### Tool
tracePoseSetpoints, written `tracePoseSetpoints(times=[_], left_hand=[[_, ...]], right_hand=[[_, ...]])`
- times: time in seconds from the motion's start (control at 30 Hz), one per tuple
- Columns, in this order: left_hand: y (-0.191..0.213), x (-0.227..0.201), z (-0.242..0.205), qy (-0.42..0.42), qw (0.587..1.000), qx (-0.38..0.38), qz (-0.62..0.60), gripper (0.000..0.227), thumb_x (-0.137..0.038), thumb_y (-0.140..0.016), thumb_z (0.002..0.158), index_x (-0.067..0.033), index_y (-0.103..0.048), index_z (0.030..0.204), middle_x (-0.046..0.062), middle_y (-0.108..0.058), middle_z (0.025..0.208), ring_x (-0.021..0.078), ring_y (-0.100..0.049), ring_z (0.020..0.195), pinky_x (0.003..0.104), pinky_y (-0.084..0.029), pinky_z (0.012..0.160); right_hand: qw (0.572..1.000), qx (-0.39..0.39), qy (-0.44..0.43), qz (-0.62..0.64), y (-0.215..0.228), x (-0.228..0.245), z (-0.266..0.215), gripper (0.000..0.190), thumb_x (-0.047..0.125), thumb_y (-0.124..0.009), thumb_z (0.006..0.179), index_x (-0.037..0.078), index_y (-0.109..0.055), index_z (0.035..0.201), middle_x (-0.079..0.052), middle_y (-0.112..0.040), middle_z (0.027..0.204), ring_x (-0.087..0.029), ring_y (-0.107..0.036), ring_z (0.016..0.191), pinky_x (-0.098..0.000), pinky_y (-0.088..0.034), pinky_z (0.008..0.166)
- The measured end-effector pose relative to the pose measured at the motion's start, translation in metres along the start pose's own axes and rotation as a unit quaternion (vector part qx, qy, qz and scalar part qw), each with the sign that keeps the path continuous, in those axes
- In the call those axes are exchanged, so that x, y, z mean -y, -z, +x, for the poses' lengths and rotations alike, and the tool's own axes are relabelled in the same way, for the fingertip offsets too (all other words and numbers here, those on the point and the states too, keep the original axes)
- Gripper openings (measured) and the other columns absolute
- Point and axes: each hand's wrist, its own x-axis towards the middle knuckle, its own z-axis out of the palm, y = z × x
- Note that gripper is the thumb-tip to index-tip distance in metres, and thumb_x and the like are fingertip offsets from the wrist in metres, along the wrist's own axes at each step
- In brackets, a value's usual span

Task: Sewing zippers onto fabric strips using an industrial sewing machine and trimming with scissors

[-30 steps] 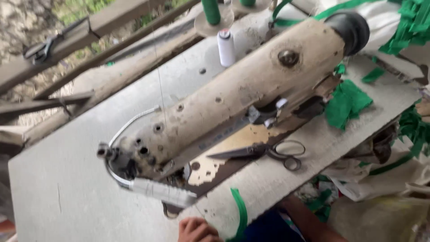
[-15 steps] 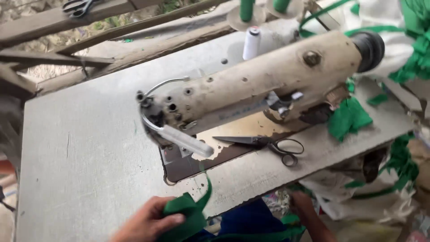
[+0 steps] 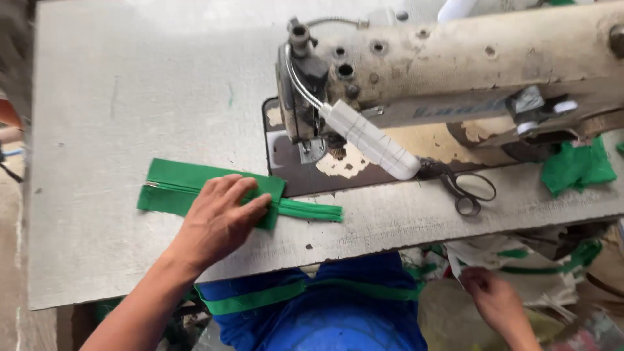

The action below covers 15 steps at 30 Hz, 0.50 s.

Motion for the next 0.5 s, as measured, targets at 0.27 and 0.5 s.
tracePoseSetpoints(times=[0.27,0.5], left_hand=[[-0.015,-0.108,-0.032,-0.073,0.935,0.049,-0.344,0.031,-0.012,-0.047,0.105,0.0011,-0.058,0.131,0.020,-0.066,0.117,0.0379,-0.067,0.100,0.047,-0.056,0.085],[-0.137,-0.183,-0.042,0.101,0.852,0.353,-0.372,0.048,-0.039,-0.062,0.097,-0.0111,-0.059,0.136,0.017,-0.065,0.120,0.0399,-0.063,0.110,0.050,-0.053,0.090]], right_hand=[[0.959,0.270,0.064,-0.065,-0.051,0.017,0.007,0.059,0.037,-0.069,0.093,0.037,-0.051,0.150,0.004,-0.071,0.139,-0.014,-0.074,0.116,-0.0303,-0.056,0.094],[0.975,0.179,0.131,0.016,-0.052,0.027,-0.020,0.052,0.021,-0.085,0.083,0.017,-0.067,0.133,-0.009,-0.075,0.108,-0.024,-0.069,0.100,-0.0381,-0.056,0.086]])
